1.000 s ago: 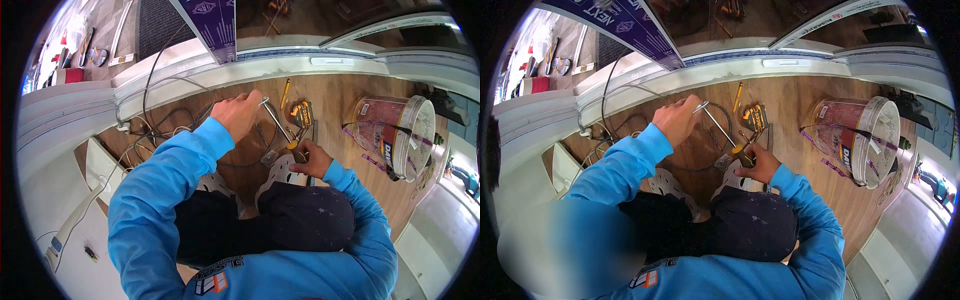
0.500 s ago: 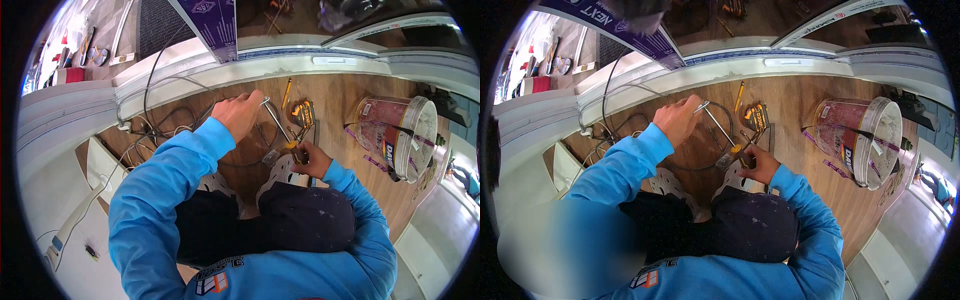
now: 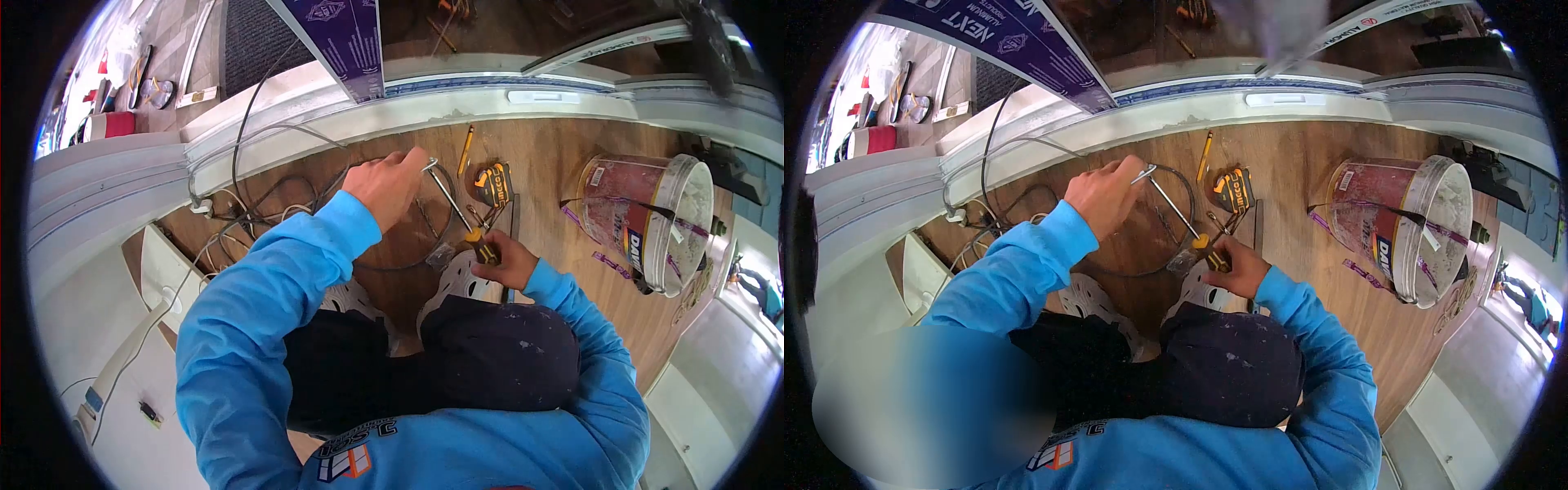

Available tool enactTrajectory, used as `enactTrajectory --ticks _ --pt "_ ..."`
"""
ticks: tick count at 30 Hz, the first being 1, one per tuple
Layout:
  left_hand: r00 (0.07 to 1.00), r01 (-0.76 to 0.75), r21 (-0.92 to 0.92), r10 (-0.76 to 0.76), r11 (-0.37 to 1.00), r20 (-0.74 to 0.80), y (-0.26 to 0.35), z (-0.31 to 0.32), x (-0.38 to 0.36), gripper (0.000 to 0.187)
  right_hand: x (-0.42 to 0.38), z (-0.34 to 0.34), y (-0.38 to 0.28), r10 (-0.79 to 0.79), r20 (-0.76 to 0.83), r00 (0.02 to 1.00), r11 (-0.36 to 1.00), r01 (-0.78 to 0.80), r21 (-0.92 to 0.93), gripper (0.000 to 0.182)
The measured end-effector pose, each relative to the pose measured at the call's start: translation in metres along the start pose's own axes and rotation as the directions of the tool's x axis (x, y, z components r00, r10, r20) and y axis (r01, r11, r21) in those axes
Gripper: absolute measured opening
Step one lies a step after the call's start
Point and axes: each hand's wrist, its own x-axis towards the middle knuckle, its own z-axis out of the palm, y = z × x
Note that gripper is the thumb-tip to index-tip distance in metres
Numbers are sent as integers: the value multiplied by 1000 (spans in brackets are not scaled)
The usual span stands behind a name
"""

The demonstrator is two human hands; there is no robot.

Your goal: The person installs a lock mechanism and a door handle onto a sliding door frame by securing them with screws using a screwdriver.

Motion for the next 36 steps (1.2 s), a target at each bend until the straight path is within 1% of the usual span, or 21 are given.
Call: enactTrajectory --ticks 2,3,5,6,8,9,11,12,14,15,17,18,20,24,26,27,29,30,33,35,36 --pt "1000 -3 7 3 1000 4 0 1 -1 16 -4 6 -15 32 -207 978 971 -80 -225 55" --pt "1000 -3 9 3 1000 -1 -1 0 -1 16 -4 5 -16 32 -208 978 971 -80 -225 55" --pt "1000 -1 11 1 1000 -8 -2 0 -1 16 -3 0 -17 156 34 987 932 -159 327 56" --pt "1000 -9 6 9 1000 -13 -3 1 -2 16 -3 1 -12 160 34 987 931 -162 328 56" --pt "1000 -20 -1 20 1000 -22 -3 1 -1 15 -2 1 0 9 -74 997 1000 -8 9 58" --pt "1000 -12 2 12 1000 -18 -3 1 0 15 -4 2 -7 10 -75 997 1000 -9 8 58" --pt "1000 -2 1 2 1000 -12 -3 2 -1 15 -9 6 -23 -18 -251 968 973 -41 -228 57" --pt "1000 -12 -8 12 1000 -14 -4 3 -1 15 -7 4 -16 -18 -250 968 972 -41 -231 57" --pt "1000 -20 -19 20 1000 -15 -5 4 -2 15 -2 -1 5 -56 -47 997 997 58 47 55" --pt "999 -38 -11 38 999 -29 -5 5 -2 15 -3 -2 -2 -56 -48 997 997 58 46 55" --pt "998 -55 -2 55 998 -43 -5 6 -3 15 -7 -2 -21 42 -171 984 977 -76 -201 54" --pt "998 -50 -19 50 999 -44 -6 5 -2 15 -6 1 -19 41 -171 984 977 -76 -200 54" --pt "998 -44 -35 42 998 -46 -7 5 -2 15 -4 9 -9 -144 -242 960 985 116 -124 53" --pt "1000 -29 3 29 1000 -6 -4 5 -3 15 6 8 9 -115 -127 985 993 110 -47 53" --pt "1000 -24 4 24 1000 7 -5 6 -5 16 1 13 -11 -26 -263 965 967 -42 -250 52" --pt "1000 -27 7 27 1000 8 -6 7 -5 17 2 14 -5 -26 -261 965 968 -41 -249 52" --pt "999 -31 9 31 999 11 -6 7 -4 17 8 14 15 -198 -162 967 967 166 -192 58" --pt "999 -25 17 25 1000 29 -6 8 -3 18 7 14 18 -196 -163 967 968 164 -190 58" --pt "999 -3 32 1 999 50 -6 7 0 18 6 12 7 -89 -194 977 995 78 -65 51" --pt "998 15 37 -17 999 62 -6 8 0 17 -4 8 -33 217 -123 968 976 -213 47 50" --pt "998 22 37 -25 999 63 -6 9 0 17 2 7 -19 214 -122 969 976 -209 51 50"
